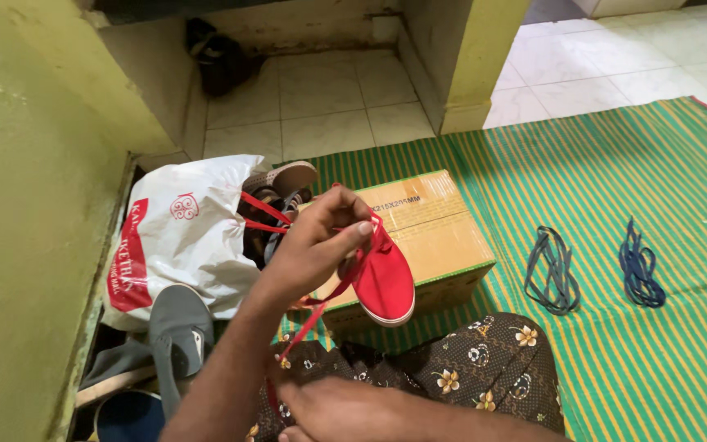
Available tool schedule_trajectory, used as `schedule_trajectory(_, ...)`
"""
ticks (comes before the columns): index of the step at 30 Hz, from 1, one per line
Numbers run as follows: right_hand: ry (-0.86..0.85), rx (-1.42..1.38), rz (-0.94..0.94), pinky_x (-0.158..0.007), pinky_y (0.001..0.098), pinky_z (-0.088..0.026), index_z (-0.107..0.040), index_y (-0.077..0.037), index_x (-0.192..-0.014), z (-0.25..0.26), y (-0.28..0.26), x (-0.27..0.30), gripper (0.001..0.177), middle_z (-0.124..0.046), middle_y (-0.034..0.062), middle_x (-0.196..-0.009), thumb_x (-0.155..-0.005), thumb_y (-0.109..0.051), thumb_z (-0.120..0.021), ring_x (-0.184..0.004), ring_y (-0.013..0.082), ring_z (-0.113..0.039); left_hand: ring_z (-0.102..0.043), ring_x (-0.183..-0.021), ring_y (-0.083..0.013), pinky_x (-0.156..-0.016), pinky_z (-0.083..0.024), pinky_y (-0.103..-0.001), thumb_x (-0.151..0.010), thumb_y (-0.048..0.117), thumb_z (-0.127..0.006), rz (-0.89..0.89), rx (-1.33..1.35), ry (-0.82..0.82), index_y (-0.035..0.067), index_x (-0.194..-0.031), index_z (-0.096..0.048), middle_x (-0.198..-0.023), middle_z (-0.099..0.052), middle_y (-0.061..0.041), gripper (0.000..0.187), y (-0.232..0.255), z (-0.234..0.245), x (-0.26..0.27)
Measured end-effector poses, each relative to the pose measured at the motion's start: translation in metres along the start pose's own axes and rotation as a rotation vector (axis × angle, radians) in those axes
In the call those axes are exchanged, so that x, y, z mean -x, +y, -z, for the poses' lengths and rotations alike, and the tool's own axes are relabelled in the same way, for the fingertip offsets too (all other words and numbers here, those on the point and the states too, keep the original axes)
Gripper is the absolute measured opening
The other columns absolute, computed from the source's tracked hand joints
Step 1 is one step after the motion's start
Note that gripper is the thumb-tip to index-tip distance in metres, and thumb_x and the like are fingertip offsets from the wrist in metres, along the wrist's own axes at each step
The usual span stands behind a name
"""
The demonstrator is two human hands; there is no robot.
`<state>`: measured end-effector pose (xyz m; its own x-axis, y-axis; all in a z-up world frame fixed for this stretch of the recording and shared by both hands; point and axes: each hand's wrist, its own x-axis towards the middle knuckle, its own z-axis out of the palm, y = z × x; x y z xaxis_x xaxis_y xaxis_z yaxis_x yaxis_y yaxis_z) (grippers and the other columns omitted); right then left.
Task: The person sits on a mat and laces a red canvas shoe placed on a cardboard box. They thread the red laces through the eyelets, pull them tight, and adjust the fit repeatedly.
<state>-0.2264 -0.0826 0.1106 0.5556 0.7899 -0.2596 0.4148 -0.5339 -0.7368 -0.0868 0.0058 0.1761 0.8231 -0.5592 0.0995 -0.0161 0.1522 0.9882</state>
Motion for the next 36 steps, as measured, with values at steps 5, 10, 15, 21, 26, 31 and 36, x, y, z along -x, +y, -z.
schedule_trajectory(5,0.123,0.204,0.261,-0.068,0.0526,-0.055,-0.022,-0.004,-0.163,-0.005,-0.003,-0.014,0.074,-0.066,0.0262,-0.111,-0.098,-0.022,-0.054,-0.084,0.0403,-0.069,-0.058,-0.059,-0.0065,-0.049,-0.048,-0.023,-0.099,0.003,-0.064,-0.026,-0.088,0.072,0.004,-0.104,-0.057,-0.082,-0.064,-0.002,0.009,0.017,0.011,0.022)
schedule_trajectory(10,0.428,0.288,0.527,-0.077,0.0445,-0.055,-0.066,-0.022,-0.119,-0.021,0.019,0.000,0.023,-0.074,0.0050,-0.090,-0.096,-0.024,-0.065,-0.082,0.0263,-0.071,-0.061,-0.064,-0.0063,-0.053,-0.050,-0.025,-0.093,0.002,-0.070,-0.043,-0.424,0.092,0.005,-0.108,-0.064,-0.082,-0.070,-0.002,0.017,0.017,-0.011,0.027)
schedule_trajectory(15,1.144,-0.550,0.174,-0.071,0.0289,-0.056,-0.064,-0.004,-0.114,-0.005,0.092,0.020,0.023,-0.072,0.0060,-0.097,-0.091,-0.004,-0.069,-0.084,0.0128,-0.068,-0.077,-0.084,-0.0180,-0.072,-0.061,-0.032,-0.090,0.005,-0.076,-0.520,-0.715,-0.152,0.008,-0.113,-0.067,-0.095,-0.077,-0.007,0.025,0.018,-0.034,0.031)
schedule_trajectory(21,1.108,-0.982,0.449,-0.104,0.0367,-0.057,-0.035,-0.007,-0.150,0.035,0.121,0.074,0.067,-0.061,0.0037,-0.131,-0.098,-0.044,-0.055,-0.123,0.0164,-0.064,-0.073,-0.072,-0.0274,-0.061,-0.054,-0.042,-0.084,0.021,-0.078,-0.547,-1.066,-0.208,0.018,-0.101,-0.073,-0.080,-0.075,-0.004,0.018,0.013,-0.076,-0.018)
schedule_trajectory(26,1.007,-1.480,0.579,-0.094,0.0436,-0.056,-0.035,-0.005,-0.156,0.038,0.127,0.101,0.069,-0.069,0.0159,-0.122,-0.102,-0.040,-0.059,-0.106,0.0285,-0.068,-0.073,-0.071,-0.0280,-0.061,-0.053,-0.044,-0.084,0.024,-0.079,-0.487,-1.113,-0.129,0.018,-0.096,-0.072,-0.078,-0.076,-0.003,0.015,0.003,-0.093,-0.049)
schedule_trajectory(31,1.297,-1.153,0.532,-0.082,0.0367,-0.058,-0.044,-0.009,-0.161,0.029,0.156,0.125,0.065,-0.070,0.0146,-0.112,-0.102,-0.011,-0.071,-0.095,0.0212,-0.068,-0.077,-0.081,-0.0228,-0.068,-0.058,-0.038,-0.082,0.018,-0.079,-0.560,-0.924,-0.118,0.016,-0.099,-0.072,-0.087,-0.078,0.000,0.019,-0.013,-0.089,-0.060)
schedule_trajectory(36,1.480,-0.829,0.592,-0.088,0.0395,-0.063,-0.072,-0.001,-0.122,0.029,0.186,0.140,0.021,-0.073,0.0155,-0.108,-0.103,-0.007,-0.073,-0.101,0.0250,-0.072,-0.078,-0.080,-0.0190,-0.070,-0.061,-0.033,-0.082,0.021,-0.080,-0.404,-0.726,-0.252,0.012,-0.107,-0.072,-0.094,-0.079,-0.001,0.028,-0.023,-0.070,-0.078)
